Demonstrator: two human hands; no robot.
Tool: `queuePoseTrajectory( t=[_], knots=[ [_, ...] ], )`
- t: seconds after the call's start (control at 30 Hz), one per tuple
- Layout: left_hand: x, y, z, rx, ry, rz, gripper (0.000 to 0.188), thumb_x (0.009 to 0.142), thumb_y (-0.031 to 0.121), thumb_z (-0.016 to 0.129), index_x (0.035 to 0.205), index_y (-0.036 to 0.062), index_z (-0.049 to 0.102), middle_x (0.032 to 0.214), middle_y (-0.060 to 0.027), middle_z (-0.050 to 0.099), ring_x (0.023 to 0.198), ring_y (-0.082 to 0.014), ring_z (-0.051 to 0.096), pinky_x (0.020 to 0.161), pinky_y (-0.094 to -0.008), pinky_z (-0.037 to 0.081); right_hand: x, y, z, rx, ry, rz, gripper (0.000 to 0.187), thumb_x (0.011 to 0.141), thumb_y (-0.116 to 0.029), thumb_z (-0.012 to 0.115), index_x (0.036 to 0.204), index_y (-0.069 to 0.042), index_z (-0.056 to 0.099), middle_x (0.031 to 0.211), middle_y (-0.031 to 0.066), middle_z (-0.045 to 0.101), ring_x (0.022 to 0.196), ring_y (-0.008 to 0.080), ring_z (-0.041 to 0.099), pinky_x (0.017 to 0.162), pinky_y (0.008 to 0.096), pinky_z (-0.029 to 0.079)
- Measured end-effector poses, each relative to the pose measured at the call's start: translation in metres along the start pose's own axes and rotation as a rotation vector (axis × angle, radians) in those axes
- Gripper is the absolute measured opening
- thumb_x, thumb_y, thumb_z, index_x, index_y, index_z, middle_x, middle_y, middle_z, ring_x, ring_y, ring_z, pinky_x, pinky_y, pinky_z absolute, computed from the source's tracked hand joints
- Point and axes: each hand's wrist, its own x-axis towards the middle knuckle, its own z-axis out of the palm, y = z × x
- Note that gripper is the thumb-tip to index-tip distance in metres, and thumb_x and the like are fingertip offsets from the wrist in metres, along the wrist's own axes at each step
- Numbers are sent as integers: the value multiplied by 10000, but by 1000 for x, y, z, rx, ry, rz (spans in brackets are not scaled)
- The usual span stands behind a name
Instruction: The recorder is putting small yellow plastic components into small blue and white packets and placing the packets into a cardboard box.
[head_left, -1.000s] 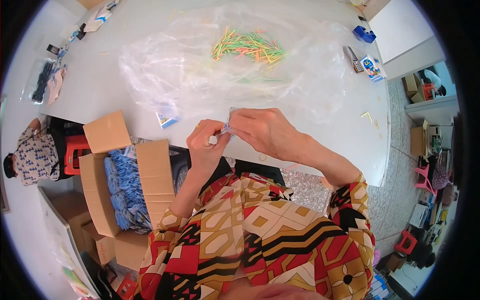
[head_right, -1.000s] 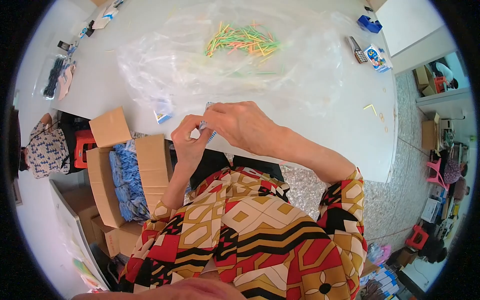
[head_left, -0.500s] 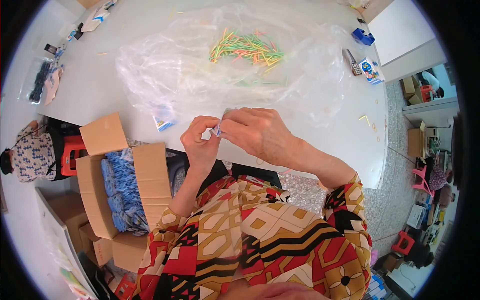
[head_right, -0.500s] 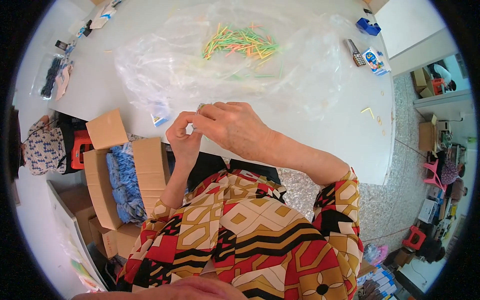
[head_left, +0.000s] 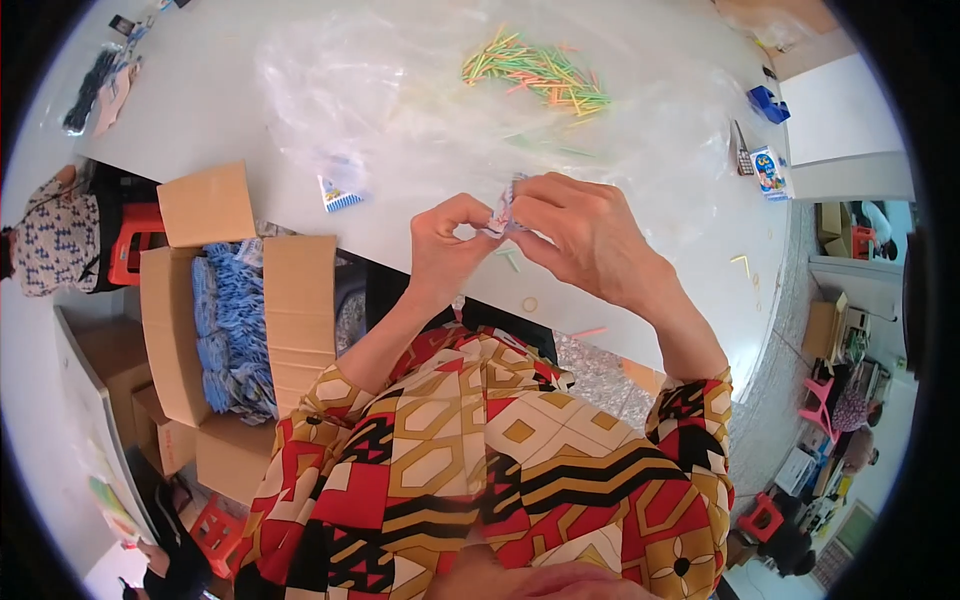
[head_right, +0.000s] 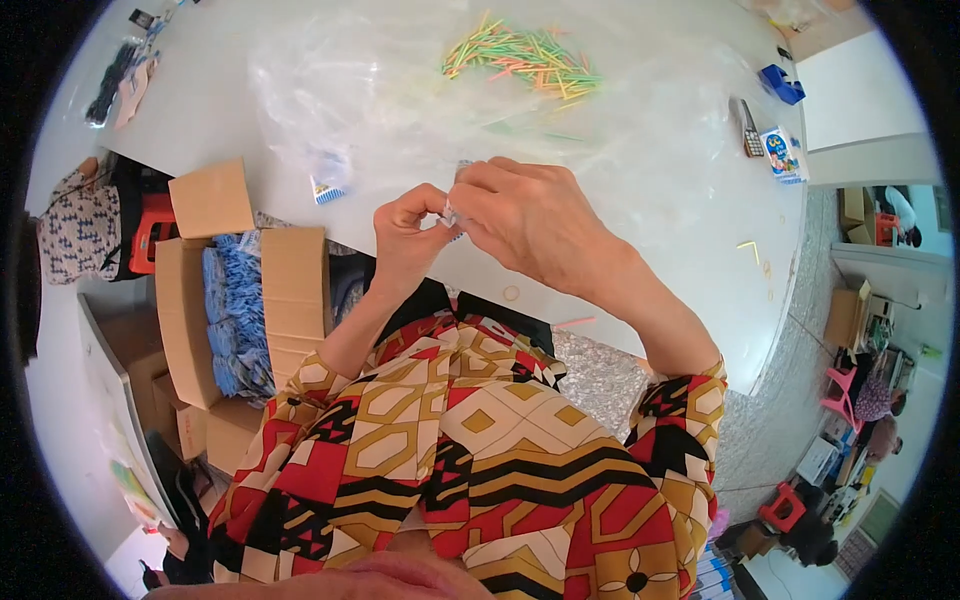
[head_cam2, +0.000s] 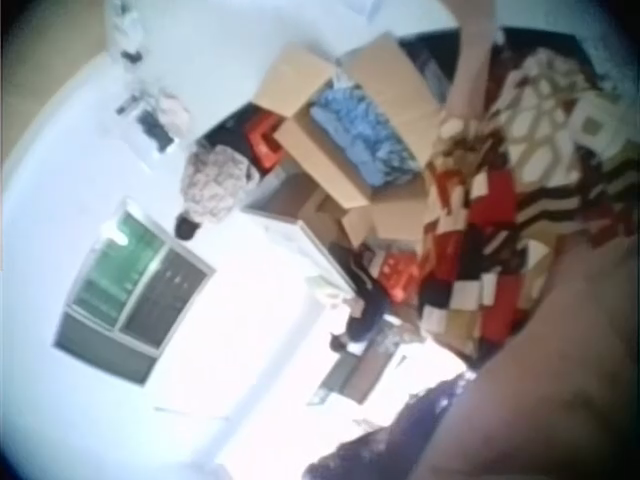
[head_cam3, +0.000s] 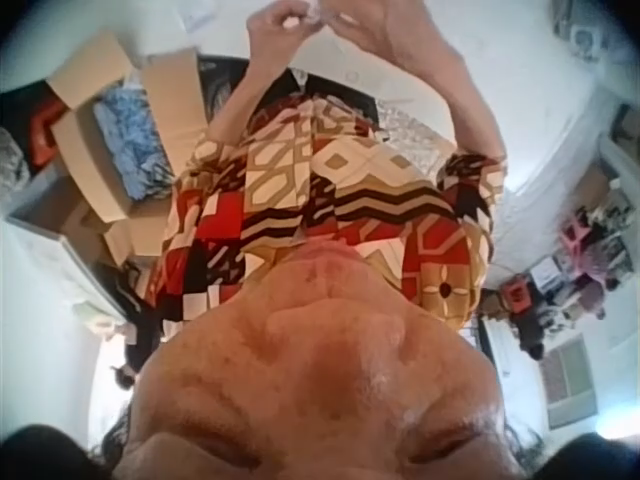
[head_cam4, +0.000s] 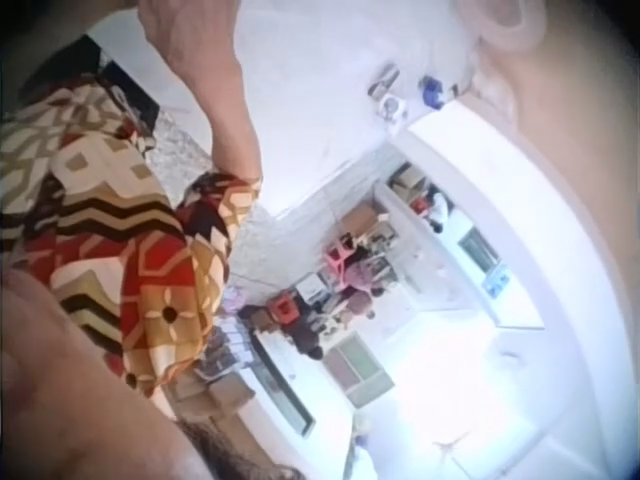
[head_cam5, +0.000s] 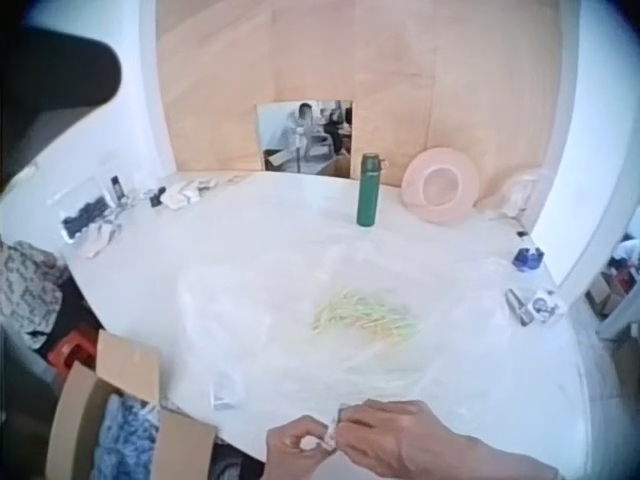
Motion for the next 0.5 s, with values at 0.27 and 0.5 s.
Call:
queuePoseTrajectory(
  t=[0.27,0.5],
  knots=[
    [4,-4,3,-14,61,-39,133,722,11,745,724,27,613,689,3,627,657,-39,544,587,-204,429,3,1,-3,-103,2,5,193,741,-23,652,927,-71,644,812,53,623,641,210,594,558,295,479],
    [0,7,-7,128,107,-100,168,725,9,748,695,13,582,684,15,580,636,-19,474,558,-189,393,12,95,-33,275,286,526,175,833,-48,605,1003,-32,645,857,-21,642,672,65,541,622,209,444]
  ],
)
